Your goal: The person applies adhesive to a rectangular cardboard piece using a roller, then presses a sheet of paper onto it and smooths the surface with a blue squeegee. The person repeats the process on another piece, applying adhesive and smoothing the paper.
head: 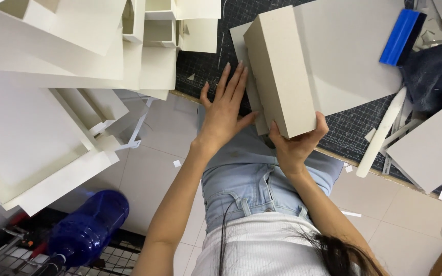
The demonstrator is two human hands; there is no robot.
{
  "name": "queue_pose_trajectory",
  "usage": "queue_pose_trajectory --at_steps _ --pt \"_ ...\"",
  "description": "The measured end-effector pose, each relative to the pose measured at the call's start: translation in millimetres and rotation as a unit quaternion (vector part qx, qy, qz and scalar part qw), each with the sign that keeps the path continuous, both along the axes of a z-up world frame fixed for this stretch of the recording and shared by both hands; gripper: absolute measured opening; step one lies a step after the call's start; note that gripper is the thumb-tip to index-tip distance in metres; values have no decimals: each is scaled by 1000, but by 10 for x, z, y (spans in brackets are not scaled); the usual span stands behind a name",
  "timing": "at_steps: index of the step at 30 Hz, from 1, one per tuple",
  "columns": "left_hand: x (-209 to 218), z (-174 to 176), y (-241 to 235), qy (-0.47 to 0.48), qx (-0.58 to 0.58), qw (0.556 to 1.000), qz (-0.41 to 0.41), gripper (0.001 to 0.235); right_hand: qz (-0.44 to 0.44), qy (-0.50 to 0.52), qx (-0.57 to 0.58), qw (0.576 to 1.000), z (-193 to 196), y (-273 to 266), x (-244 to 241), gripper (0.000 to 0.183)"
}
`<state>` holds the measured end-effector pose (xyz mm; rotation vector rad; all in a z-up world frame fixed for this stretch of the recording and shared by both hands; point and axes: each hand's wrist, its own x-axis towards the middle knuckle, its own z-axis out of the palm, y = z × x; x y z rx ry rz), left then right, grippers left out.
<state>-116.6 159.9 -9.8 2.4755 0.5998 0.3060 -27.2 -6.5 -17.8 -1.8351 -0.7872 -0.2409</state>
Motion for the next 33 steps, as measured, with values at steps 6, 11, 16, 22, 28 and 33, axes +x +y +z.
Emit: queue_pose_trajectory --at_steps 6,11,16,22,28,33 --pt "-21 12 25 10 -1 1000 -8 98 3 -6 3 1000 21 26 -22 87" --pt "-25 12 19 16 9 1000 -15 95 8 -9 -1 1000 46 42 -22 88" --pt "-33 -16 17 26 32 999 -18 92 12 -3 1 1000 0 22 -45 88" --pt "-33 -46 9 21 62 998 -17 89 18 -7 2 1000 -6 18 -58 89" --pt "-18 -85 10 16 80 996 -19 86 25 -15 -4 1000 -19 1 -43 90" --pt "-24 -11 7 73 98 992 -30 94 53 16 -93 994 243 -34 -68 88"
